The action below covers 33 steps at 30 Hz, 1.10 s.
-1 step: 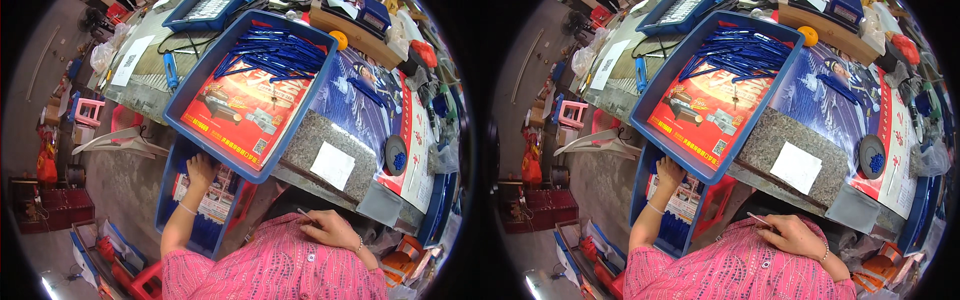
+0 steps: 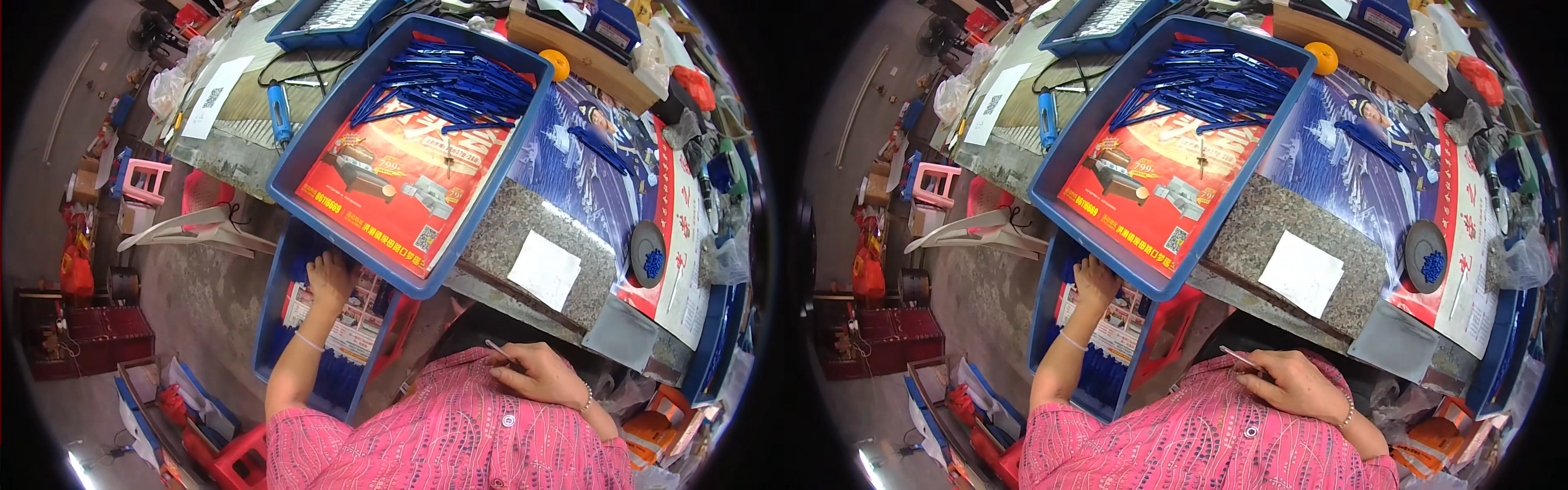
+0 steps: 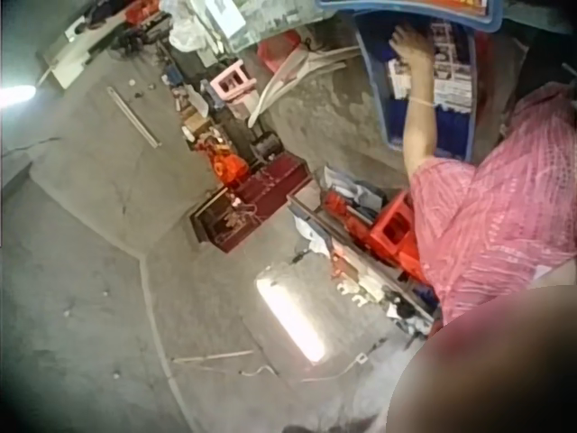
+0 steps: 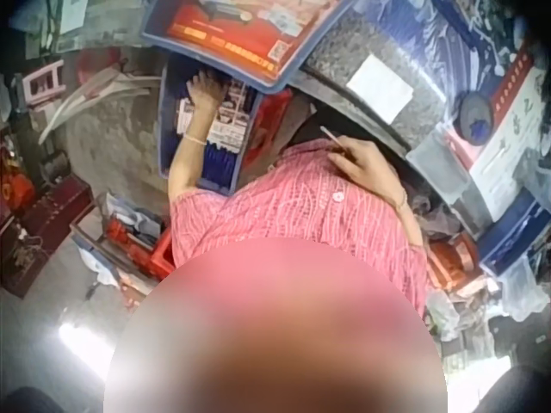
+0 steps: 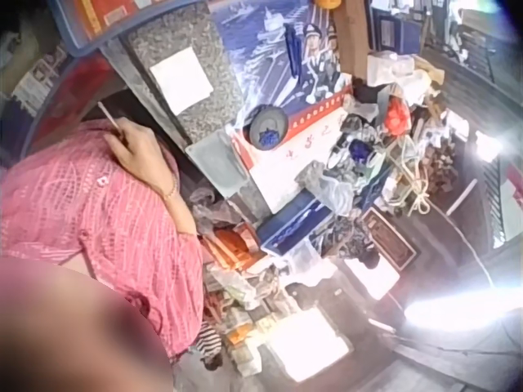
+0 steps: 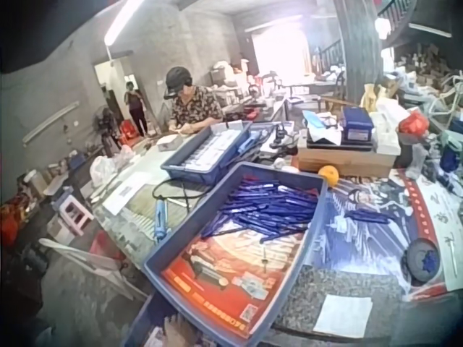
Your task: The person is manually assembling blue pen components by inserting barrels into clips and organizing them on paper slips.
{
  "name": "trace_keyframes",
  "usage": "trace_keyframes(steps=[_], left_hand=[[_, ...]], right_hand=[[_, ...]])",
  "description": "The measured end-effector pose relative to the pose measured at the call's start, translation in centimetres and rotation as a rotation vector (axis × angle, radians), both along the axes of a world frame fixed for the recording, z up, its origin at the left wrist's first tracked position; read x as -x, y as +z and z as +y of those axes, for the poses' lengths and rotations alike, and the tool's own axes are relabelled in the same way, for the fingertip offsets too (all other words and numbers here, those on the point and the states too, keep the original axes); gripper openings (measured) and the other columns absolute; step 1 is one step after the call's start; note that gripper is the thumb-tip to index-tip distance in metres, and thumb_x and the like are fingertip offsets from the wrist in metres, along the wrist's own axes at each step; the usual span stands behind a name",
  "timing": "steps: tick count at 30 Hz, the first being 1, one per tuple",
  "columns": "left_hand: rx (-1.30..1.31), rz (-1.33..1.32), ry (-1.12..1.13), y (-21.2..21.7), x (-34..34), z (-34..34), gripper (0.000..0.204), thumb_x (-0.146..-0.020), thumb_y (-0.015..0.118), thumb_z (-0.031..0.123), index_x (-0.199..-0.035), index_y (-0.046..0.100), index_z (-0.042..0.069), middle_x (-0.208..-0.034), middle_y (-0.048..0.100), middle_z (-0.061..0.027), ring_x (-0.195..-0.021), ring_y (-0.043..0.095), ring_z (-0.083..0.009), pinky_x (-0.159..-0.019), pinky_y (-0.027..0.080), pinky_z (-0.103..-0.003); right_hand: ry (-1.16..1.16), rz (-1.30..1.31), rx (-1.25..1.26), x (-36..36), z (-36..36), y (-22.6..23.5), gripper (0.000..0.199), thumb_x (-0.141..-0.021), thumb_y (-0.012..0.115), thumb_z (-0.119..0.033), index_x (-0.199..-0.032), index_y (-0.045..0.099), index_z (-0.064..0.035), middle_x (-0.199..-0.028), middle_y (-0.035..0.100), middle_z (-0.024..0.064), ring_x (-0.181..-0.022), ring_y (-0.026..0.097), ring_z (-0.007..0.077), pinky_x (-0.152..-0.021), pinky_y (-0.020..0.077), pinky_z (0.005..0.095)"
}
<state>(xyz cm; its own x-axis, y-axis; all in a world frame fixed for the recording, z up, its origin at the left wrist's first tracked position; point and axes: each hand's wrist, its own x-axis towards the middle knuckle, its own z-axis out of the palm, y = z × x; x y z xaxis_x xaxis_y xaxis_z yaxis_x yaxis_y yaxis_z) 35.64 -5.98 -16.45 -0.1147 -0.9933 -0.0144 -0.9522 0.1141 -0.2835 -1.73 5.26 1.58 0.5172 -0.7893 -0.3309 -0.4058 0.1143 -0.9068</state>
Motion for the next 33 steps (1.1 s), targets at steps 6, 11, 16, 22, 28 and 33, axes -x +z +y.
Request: trace_keyframes(steps=[6, 11, 16, 22, 28, 33], left_hand=[[0.14, 0.143, 0.063, -0.5, 0.5, -0.2, 0.034, -0.075, 0.061, 0.035, -0.089, 0.059, 0.004, -0.085, 0.053, -0.0122, -0.079, 0.054, -0.028, -0.065, 0.042, -0.04], [0.212, 0.256, 0.037, -1.2, -0.6, 0.3, 0.032, -0.075, 0.062, 0.028, -0.093, 0.056, 0.002, -0.086, 0.052, -0.0135, -0.084, 0.052, -0.0304, -0.071, 0.04, -0.041], [0.387, 0.598, -0.015, 1.5, -1.7, 3.0, 0.032, -0.079, 0.061, 0.017, -0.105, 0.053, -0.001, -0.1, 0.056, -0.0175, -0.094, 0.052, -0.035, -0.081, 0.04, -0.044], [0.044, 0.576, 0.048, 1.0, -4.2, 11.6, 0.039, -0.075, 0.062, 0.016, -0.109, 0.052, 0.0, -0.1, 0.056, -0.0169, -0.094, 0.053, -0.0332, -0.08, 0.041, -0.043], [0.006, 0.275, 0.082, 1.4, -2.6, 12.1, 0.056, -0.069, 0.063, 0.015, -0.12, 0.046, -0.001, -0.102, 0.055, -0.0163, -0.096, 0.052, -0.0324, -0.082, 0.041, -0.042], [-0.006, 0.123, 0.187, 0.2, -3.4, 12.5, 0.056, -0.071, 0.062, 0.014, -0.122, 0.045, -0.003, -0.09, 0.057, -0.0154, -0.085, 0.056, -0.0315, -0.076, 0.044, -0.04]], right_hand=[[0.052, -0.001, 0.054, -0.1, -0.2, -0.6, 0.021, -0.083, 0.062, -0.017, -0.096, 0.062, 0.0004, -0.081, 0.063, 0.0161, -0.073, 0.063, 0.0293, -0.064, 0.0487, 0.0342], [0.052, -0.032, 0.045, 0.1, 0.0, -0.8, 0.021, -0.083, 0.062, -0.017, -0.097, 0.062, 0.0002, -0.082, 0.063, 0.0162, -0.075, 0.063, 0.0292, -0.065, 0.0486, 0.0341], [0.051, 0.011, 0.017, 0.9, -0.2, -0.8, 0.022, -0.083, 0.062, -0.016, -0.098, 0.062, 0.0, -0.082, 0.063, 0.0162, -0.074, 0.063, 0.0292, -0.065, 0.0485, 0.0341], [0.038, -0.034, 0.039, 0.6, -0.4, -1.3, 0.021, -0.083, 0.061, -0.016, -0.096, 0.061, 0.0006, -0.081, 0.062, 0.017, -0.072, 0.061, 0.0303, -0.063, 0.0474, 0.035], [0.156, -0.077, 0.079, -0.2, -1.2, -0.7, 0.022, -0.084, 0.059, -0.017, -0.096, 0.057, 0.0013, -0.079, 0.059, 0.0194, -0.072, 0.059, 0.036, -0.063, 0.0468, 0.04], [0.126, -0.067, 0.084, 0.0, -0.9, -1.0, 0.022, -0.084, 0.058, -0.017, -0.096, 0.057, 0.0014, -0.08, 0.059, 0.0199, -0.074, 0.059, 0.0361, -0.064, 0.0468, 0.0402]])
